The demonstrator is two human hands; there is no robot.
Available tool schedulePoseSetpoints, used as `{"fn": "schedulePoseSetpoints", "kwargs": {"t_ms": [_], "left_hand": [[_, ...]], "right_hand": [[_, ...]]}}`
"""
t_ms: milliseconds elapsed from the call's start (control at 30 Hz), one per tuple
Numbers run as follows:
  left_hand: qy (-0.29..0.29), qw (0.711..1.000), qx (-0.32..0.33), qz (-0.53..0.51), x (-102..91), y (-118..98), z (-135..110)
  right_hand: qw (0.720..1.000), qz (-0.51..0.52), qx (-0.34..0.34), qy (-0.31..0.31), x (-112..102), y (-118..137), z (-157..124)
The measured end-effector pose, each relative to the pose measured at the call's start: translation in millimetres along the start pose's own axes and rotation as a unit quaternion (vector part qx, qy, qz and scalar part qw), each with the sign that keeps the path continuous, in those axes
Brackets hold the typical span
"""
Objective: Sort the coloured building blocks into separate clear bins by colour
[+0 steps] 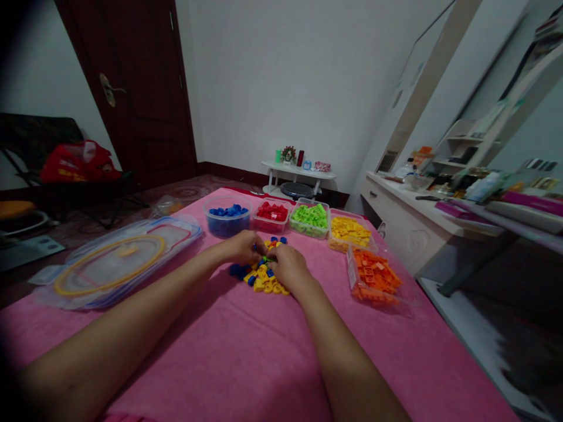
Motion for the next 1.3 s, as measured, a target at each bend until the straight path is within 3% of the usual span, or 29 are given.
{"fn": "schedulePoseSetpoints", "kwargs": {"t_ms": [133,367,667,900,1067,1200,1300], "left_hand": [[0.014,1.0,0.022,0.012,3.9,3,-3],[-0.025,0.999,0.012,0.045,11.9,9,1],[-0.067,0.99,-0.013,-0.127,10.2,24,0],[-0.148,0.933,-0.059,-0.323,10.3,23,1],[-0.151,0.902,-0.073,-0.398,6.6,8,-3],[-0.163,0.911,-0.062,-0.373,9.9,7,1],[-0.199,0.932,-0.031,-0.301,12.3,15,7]], "right_hand": [[1.0,-0.01,0.013,0.023,3,2,1],[0.999,0.0,0.043,0.008,10,3,1],[0.999,-0.012,0.049,-0.011,15,6,0],[0.991,0.096,0.081,-0.054,7,0,3],[0.977,0.185,0.015,-0.107,4,7,1],[0.969,0.222,-0.02,-0.107,8,10,2],[0.955,0.275,0.016,-0.112,9,8,4]]}}
Point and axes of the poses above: each hand's wrist, its own z-axis towards the middle knuckle, its own x-axis out of the palm, y = z × x, the point moved 1 cm from there along z, towards the middle knuckle, and after that the axes turned 11 degrees about x, right-handed, at the moved point
